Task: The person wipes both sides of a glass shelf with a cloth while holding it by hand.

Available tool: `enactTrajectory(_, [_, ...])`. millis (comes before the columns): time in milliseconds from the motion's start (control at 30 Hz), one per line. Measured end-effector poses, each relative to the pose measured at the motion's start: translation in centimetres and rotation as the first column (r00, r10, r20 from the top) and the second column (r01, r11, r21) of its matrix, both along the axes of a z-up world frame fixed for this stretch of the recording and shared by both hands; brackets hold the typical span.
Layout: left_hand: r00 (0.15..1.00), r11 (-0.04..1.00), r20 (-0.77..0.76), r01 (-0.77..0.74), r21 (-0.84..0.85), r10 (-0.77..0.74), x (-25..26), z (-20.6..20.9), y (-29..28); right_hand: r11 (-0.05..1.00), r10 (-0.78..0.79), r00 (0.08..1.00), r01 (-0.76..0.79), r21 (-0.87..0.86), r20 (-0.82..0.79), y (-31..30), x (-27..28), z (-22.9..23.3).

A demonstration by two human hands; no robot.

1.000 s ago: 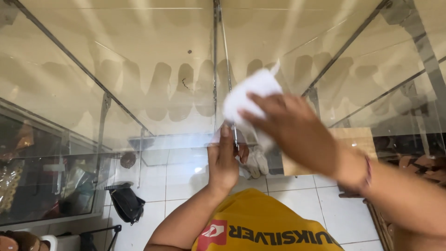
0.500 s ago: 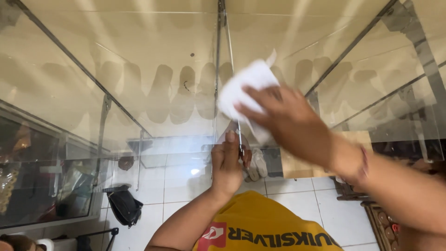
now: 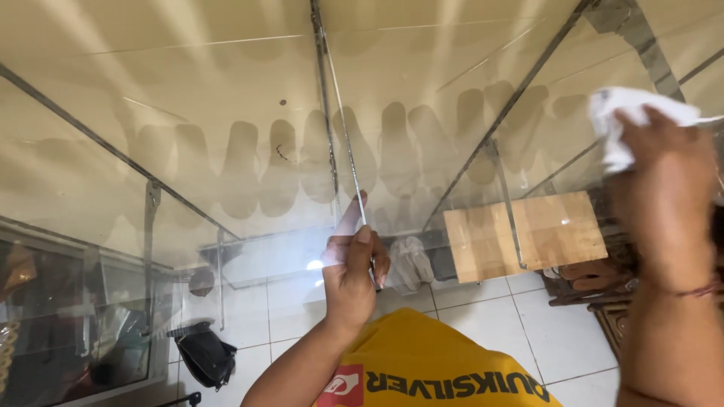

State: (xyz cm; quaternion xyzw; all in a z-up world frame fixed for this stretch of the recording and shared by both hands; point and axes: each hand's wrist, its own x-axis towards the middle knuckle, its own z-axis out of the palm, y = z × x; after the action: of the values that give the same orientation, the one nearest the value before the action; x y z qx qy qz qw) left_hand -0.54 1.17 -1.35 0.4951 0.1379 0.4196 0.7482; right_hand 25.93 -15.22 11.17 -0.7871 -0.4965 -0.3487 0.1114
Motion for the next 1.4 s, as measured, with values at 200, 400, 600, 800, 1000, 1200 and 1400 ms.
enactTrajectory(200, [0.998,1.0,-0.066,-0.018,0.013,0.019,-0.1,0.7,-0.2,0.851,0.487,0.859,-0.507,-0.137,-0.158,3.1,-10.9,-3.2])
enactTrajectory(400, [1.0,0.999,-0.018,-0.024,-0.033,0.023,-0.4,1.1,-0.2,0.845,0.486,0.841,-0.522,-0.119,-0.235,0.6,-9.5,-2.2])
enactTrajectory(600, [0.999,0.998,0.044,-0.009,-0.065,0.011,-0.4,0.9,-0.3,0.997,-0.017,0.989,0.027,0.065,-0.148,-4.2,0.3,-1.8])
enactTrajectory(800, [0.999,0.999,0.04,-0.011,-0.045,0.013,-0.4,0.9,-0.2,0.992,-0.051,0.997,0.043,0.119,0.061,-2.0,0.1,-1.1])
enactTrajectory(1000, [0.999,0.998,0.036,-0.028,-0.048,0.03,-0.2,0.7,-0.3,0.863,0.47,0.869,-0.489,-0.126,-0.153,4.6,-10.7,-2.3])
enactTrajectory(1200, [0.999,0.999,0.014,-0.043,-0.025,0.043,-0.3,1.0,-0.5,0.907,0.379,0.921,-0.39,-0.16,-0.094,7.2,-5.6,-2.0])
enactTrajectory(1400, [0.999,0.999,0.036,-0.017,-0.033,0.018,-0.4,0.9,-0.4,0.997,0.052,0.993,-0.045,-0.067,0.105,1.6,8.5,-0.7])
